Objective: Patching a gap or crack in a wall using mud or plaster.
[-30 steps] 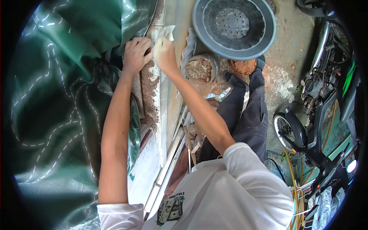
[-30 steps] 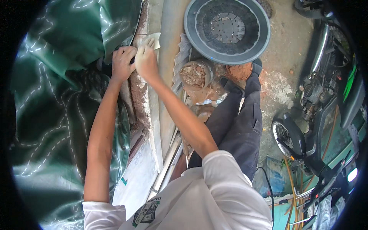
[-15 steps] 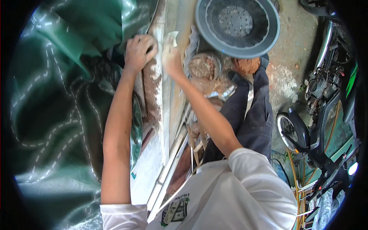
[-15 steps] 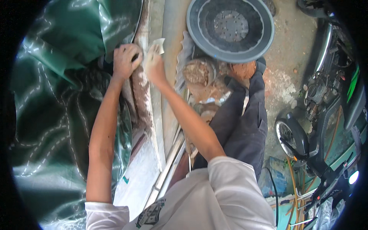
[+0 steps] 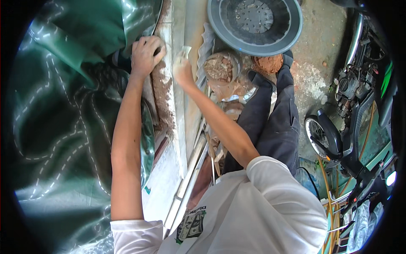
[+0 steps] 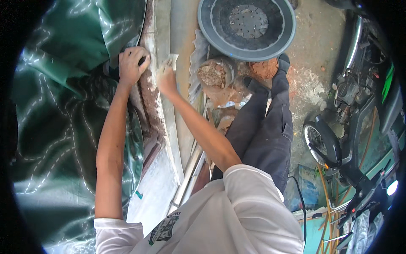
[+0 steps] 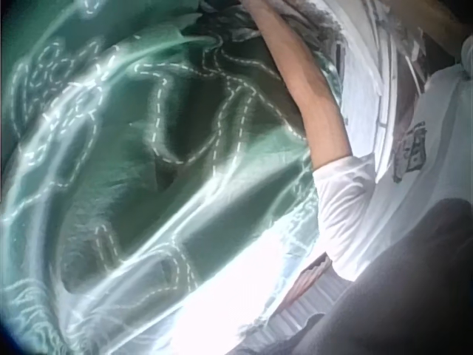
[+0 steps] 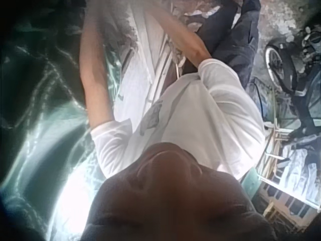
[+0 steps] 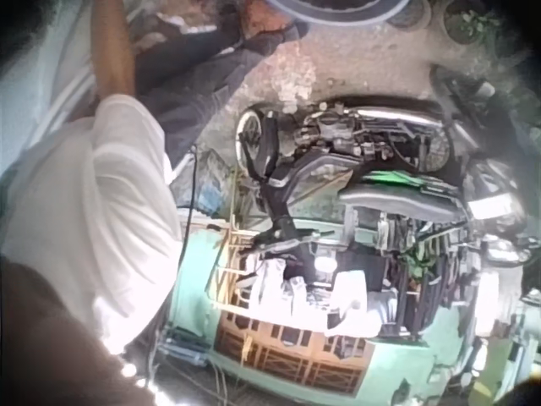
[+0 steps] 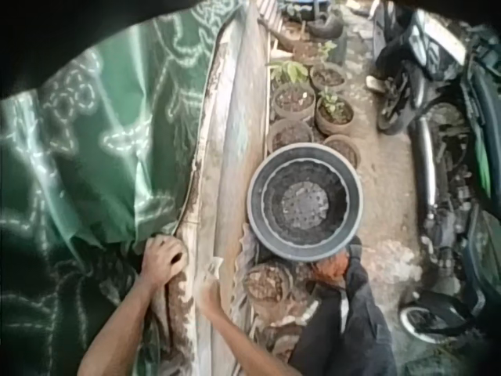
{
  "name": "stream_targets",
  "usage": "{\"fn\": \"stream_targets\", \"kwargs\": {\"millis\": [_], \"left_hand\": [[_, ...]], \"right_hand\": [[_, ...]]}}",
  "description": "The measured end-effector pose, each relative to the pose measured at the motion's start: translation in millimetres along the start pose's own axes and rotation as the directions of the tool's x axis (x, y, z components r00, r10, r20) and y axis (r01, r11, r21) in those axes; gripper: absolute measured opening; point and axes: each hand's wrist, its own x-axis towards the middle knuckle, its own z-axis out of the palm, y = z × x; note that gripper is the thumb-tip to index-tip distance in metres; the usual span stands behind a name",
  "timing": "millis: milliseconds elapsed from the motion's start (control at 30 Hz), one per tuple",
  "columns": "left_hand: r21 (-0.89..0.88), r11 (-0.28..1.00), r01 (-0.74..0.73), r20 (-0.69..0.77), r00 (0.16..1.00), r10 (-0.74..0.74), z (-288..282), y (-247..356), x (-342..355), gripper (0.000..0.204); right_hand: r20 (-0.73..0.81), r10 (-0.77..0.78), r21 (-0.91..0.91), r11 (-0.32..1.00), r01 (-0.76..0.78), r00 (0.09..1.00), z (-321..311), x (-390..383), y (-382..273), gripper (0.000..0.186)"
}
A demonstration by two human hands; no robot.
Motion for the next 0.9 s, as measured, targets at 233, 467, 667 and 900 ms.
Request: {"fn": "stream_targets", "kwargs": {"millis": [233,467,667,900], "left_hand": [[0.0,0.998,-0.07,-0.071,0.995,0.07,0.1,-0.6,2.4,0.023],[0.005,0.999,-0.033,-0.031,0.999,0.034,-5.2,3.2,6.3,0.024],[0.018,0.999,-0.038,-0.021,0.999,0.039,-4.6,0.4,4.4,0.025],[-0.003,1.0,-0.006,0.0,1.0,0.006,-5.9,-2.3,2.6,0.027]], "right_hand": [[0.129,0.003,-0.014,1.0,-0.001,0.992,3.1,-21.5,5.3,0.042],[0.359,0.287,-0.033,0.955,-0.295,0.888,-9.6,-10.6,-3.0,0.05],[0.271,0.216,0.136,0.956,-0.26,0.938,-23.2,-24.3,-35.7,0.058],[0.235,0.164,0.121,0.973,-0.197,0.958,-11.7,-36.4,-26.9,0.059]]}}
